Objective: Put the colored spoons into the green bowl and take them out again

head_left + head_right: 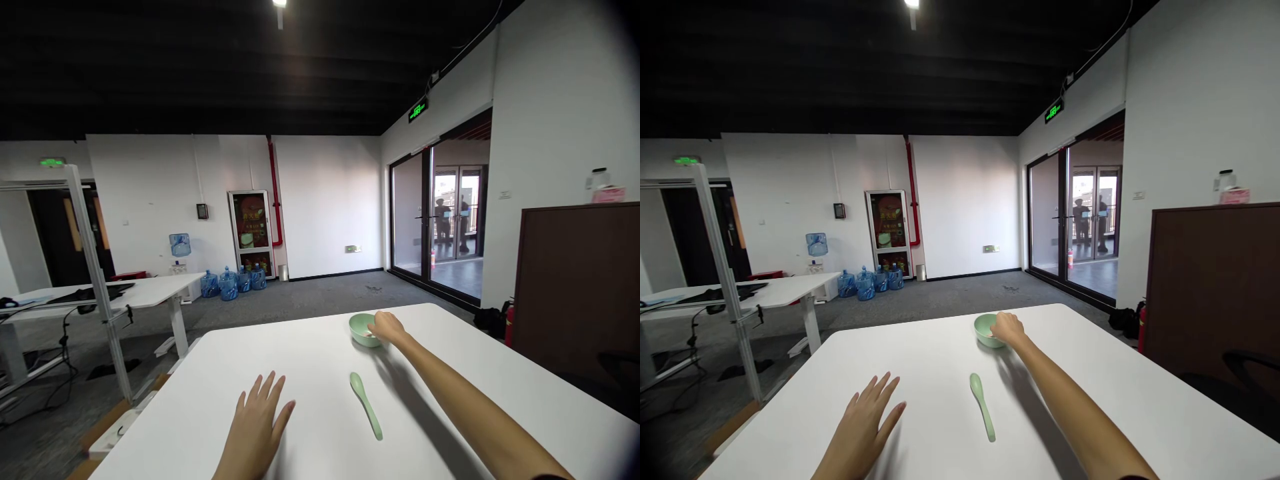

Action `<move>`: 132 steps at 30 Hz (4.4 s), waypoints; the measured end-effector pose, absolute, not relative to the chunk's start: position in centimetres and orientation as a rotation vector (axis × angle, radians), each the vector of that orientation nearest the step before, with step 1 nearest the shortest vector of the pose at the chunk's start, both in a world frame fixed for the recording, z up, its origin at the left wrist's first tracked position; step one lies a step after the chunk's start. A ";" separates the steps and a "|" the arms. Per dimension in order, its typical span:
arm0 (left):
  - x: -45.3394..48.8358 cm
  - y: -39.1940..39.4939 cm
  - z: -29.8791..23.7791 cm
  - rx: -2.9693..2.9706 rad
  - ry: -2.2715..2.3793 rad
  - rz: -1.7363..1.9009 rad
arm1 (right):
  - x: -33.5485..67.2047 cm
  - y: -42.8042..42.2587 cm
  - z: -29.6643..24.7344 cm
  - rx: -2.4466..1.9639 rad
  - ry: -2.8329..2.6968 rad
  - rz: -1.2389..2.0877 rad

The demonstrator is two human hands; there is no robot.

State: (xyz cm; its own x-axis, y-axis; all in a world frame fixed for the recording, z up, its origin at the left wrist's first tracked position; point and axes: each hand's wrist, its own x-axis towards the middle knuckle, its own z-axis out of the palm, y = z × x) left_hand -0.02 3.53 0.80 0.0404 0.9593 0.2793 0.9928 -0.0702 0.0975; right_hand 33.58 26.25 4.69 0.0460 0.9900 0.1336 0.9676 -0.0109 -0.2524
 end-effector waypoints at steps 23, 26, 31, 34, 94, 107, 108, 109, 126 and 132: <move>-0.7 3.5 0.4 -2.152 -2.095 -0.404 | 35.6 26.6 4.0 -2.068 -1.870 0.181; -0.6 3.5 0.4 -2.149 -2.078 -0.419 | 37.3 24.6 5.1 -2.027 -1.861 0.132; -0.2 3.3 0.8 -2.156 -2.083 -0.406 | 40.1 20.7 6.1 -2.003 -1.845 0.052; -0.1 3.2 0.9 -2.155 -2.079 -0.391 | 41.6 18.5 5.3 -2.031 -1.827 0.030; 0.1 3.2 1.0 -2.170 -2.060 -0.397 | 46.4 15.2 -4.3 -2.352 -1.853 0.194; 0.1 3.2 0.9 -2.176 -2.031 -0.448 | 41.6 13.6 -0.3 -2.169 -1.885 0.255; 0.1 3.2 0.9 -2.175 -2.030 -0.443 | 40.8 13.6 -0.2 -2.148 -1.908 0.273; 0.2 3.2 0.9 -2.176 -2.030 -0.435 | 40.0 13.5 -0.3 -2.138 -1.931 0.279; 0.2 3.1 0.9 -2.178 -2.036 -0.413 | 36.6 14.8 -4.2 -2.142 -2.050 0.236; 0.1 3.4 0.6 -2.177 -2.020 -0.445 | 36.7 15.0 -4.9 -2.140 -2.054 0.247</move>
State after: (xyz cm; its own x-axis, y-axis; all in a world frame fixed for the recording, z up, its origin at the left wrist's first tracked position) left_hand 0.05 3.37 0.60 0.0555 0.9502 0.3066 0.9912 -0.0895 0.0980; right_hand 36.70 15.00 -4.88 0.0403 0.9992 -0.0053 0.9720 -0.0404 -0.2316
